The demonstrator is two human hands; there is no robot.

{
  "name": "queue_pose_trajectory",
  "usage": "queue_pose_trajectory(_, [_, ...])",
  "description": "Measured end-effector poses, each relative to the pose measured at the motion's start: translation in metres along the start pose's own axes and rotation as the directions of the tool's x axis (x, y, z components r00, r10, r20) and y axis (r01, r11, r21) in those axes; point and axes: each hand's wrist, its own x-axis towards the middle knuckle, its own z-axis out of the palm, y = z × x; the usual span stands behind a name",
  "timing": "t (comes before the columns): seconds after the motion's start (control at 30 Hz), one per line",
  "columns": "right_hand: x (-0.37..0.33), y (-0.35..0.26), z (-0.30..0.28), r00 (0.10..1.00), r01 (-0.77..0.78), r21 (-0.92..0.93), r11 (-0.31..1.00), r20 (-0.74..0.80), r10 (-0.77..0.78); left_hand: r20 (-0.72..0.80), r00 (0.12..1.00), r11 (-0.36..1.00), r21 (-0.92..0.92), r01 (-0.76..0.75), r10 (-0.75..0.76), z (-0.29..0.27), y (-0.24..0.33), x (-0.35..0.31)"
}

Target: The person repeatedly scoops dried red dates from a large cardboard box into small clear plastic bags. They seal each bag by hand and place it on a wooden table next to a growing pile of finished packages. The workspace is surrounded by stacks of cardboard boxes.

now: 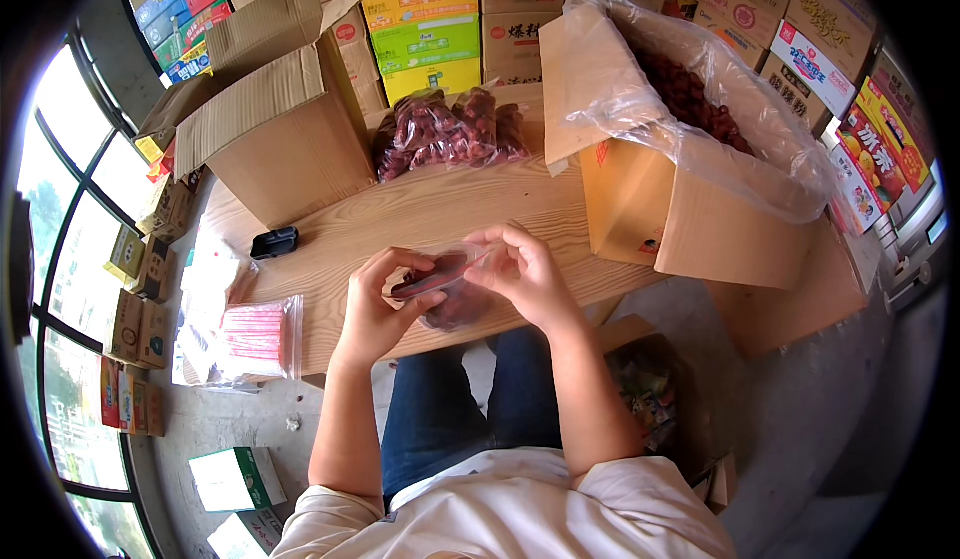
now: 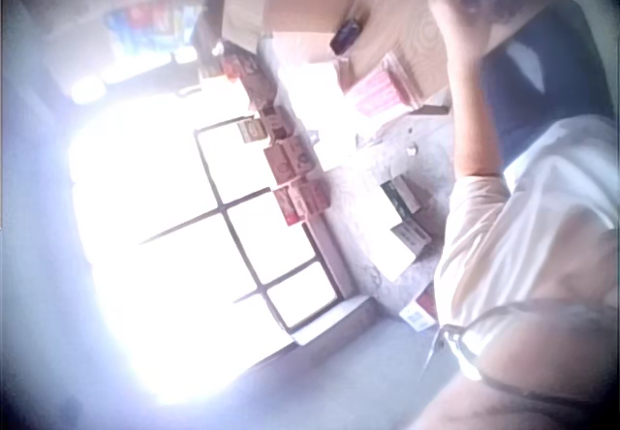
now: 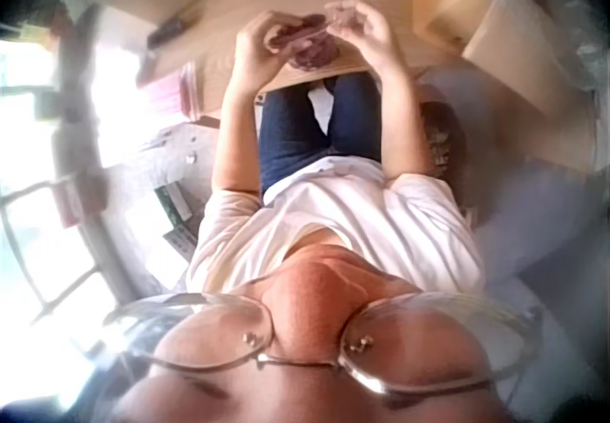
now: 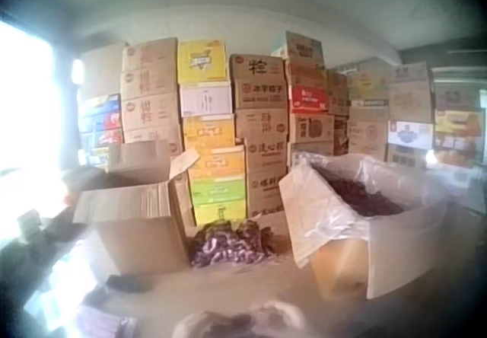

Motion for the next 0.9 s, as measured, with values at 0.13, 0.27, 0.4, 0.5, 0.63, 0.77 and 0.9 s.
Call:
queue_pose_trajectory(0.13, [0.002, 0.013, -0.004, 0.993, 0.116, -0.094, 0.989, -0.026, -0.119, -0.011, 1.000, 1.000, -0.016, 0.003, -0.003, 0.001, -0.003, -0.002])
queue_pose_trajectory(0.27, [0.004, 0.018, 0.001, 0.979, 0.191, -0.134, 0.972, -0.046, -0.199, 0.036, 0.997, 0.998, 0.005, 0.068, -0.068, -0.008, 0.007, -0.004])
queue_pose_trajectory(0.4, [0.004, 0.005, 0.008, 0.967, 0.233, -0.254, 0.939, -0.040, -0.251, 0.017, 0.996, 0.973, 0.215, -0.084, 0.082, -0.011, 0.024, -0.002])
queue_pose_trajectory(0.5, [0.005, -0.001, 0.011, 0.961, 0.255, -0.306, 0.917, -0.021, -0.274, 0.054, 0.992, 0.958, 0.258, -0.127, 0.117, -0.006, 0.025, 0.000])
queue_pose_trajectory(0.63, [0.000, -0.008, 0.011, 0.967, 0.223, -0.293, 0.930, -0.053, -0.249, 0.062, 0.995, 0.971, 0.222, -0.093, 0.081, -0.001, 0.016, -0.001])
queue_pose_trajectory(0.77, [-0.005, -0.001, -0.001, 0.982, 0.153, -0.246, 0.957, -0.074, -0.176, 0.023, 0.994, 0.975, 0.192, -0.112, 0.109, 0.002, 0.018, 0.000])
queue_pose_trajectory(0.9, [-0.005, 0.003, -0.005, 0.980, 0.175, -0.219, 0.960, -0.056, -0.191, 0.017, 0.988, 0.961, 0.231, -0.155, 0.155, 0.001, 0.021, 0.001])
